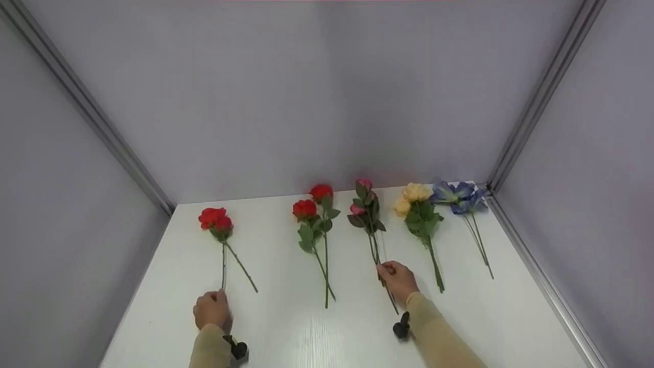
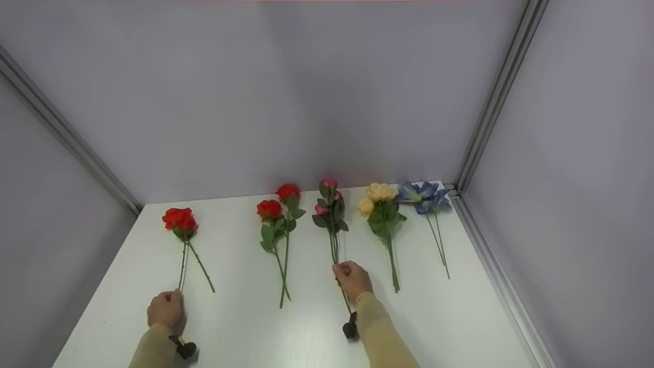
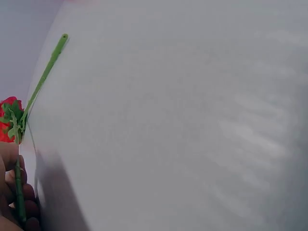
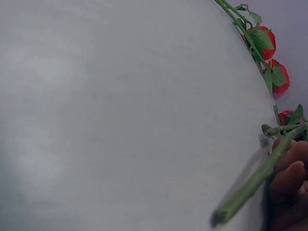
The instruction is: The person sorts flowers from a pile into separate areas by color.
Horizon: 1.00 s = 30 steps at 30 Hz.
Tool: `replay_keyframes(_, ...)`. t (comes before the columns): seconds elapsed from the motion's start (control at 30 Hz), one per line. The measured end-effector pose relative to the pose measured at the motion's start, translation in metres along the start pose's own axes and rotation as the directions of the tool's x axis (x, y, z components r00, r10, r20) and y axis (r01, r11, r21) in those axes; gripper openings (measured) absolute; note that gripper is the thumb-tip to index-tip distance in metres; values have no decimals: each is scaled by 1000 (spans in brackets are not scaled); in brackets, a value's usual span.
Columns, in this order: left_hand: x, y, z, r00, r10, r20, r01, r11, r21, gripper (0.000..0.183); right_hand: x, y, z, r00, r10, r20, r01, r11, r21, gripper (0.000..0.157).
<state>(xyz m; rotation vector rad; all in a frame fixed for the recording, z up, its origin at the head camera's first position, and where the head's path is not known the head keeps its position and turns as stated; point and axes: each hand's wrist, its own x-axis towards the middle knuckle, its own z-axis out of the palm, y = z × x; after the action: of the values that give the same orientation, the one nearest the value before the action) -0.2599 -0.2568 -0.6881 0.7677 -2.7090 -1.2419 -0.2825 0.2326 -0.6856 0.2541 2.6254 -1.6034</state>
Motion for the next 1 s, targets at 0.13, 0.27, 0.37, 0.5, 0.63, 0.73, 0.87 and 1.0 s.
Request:
replay_keyframes(0.13, -3, 4, -7, 1000, -7, 16, 8, 996, -91, 39, 0, -1, -1, 1000, 6, -7, -6, 1000, 13, 37)
replay_keyframes(0.27, -3, 5, -10, 999, -6, 40, 11, 992, -124, 40, 0, -1, 0, 1000, 5, -10, -5, 1000, 12, 37)
replay_keyframes(0.37, -2, 2, -8, 999, 11, 42, -6, 995, -98, 41, -1, -1, 0, 1000, -8, -6, 8, 1000, 6, 40)
replay_keyframes(0.5, 1, -4, -5, 1000, 31, -3, -31, 998, -63, 40, -2, -1, 2, 999, -38, 2, 38, 999, 2, 40)
replay_keyframes(0.63, -2, -7, -2, 1000, 1, -28, -3, 998, -58, 37, -3, -1, 4, 1000, -24, -1, 24, 1000, 13, 36)
replay_keyframes(0.73, -2, -8, 1, 999, -21, -37, 19, 998, -59, 35, -3, 0, 5, 1000, -5, -7, 5, 1000, 16, 35)
replay_keyframes(0.87, 1, -7, 4, 998, -21, -51, 17, 998, -62, 35, -3, 1, 3, 1000, 4, -16, -4, 1000, 18, 38)
replay_keyframes(1.0, 4, -3, 6, 999, -22, -39, 20, 998, -57, 37, -1, 0, 0, 1000, 15, -21, -15, 1000, 25, 40)
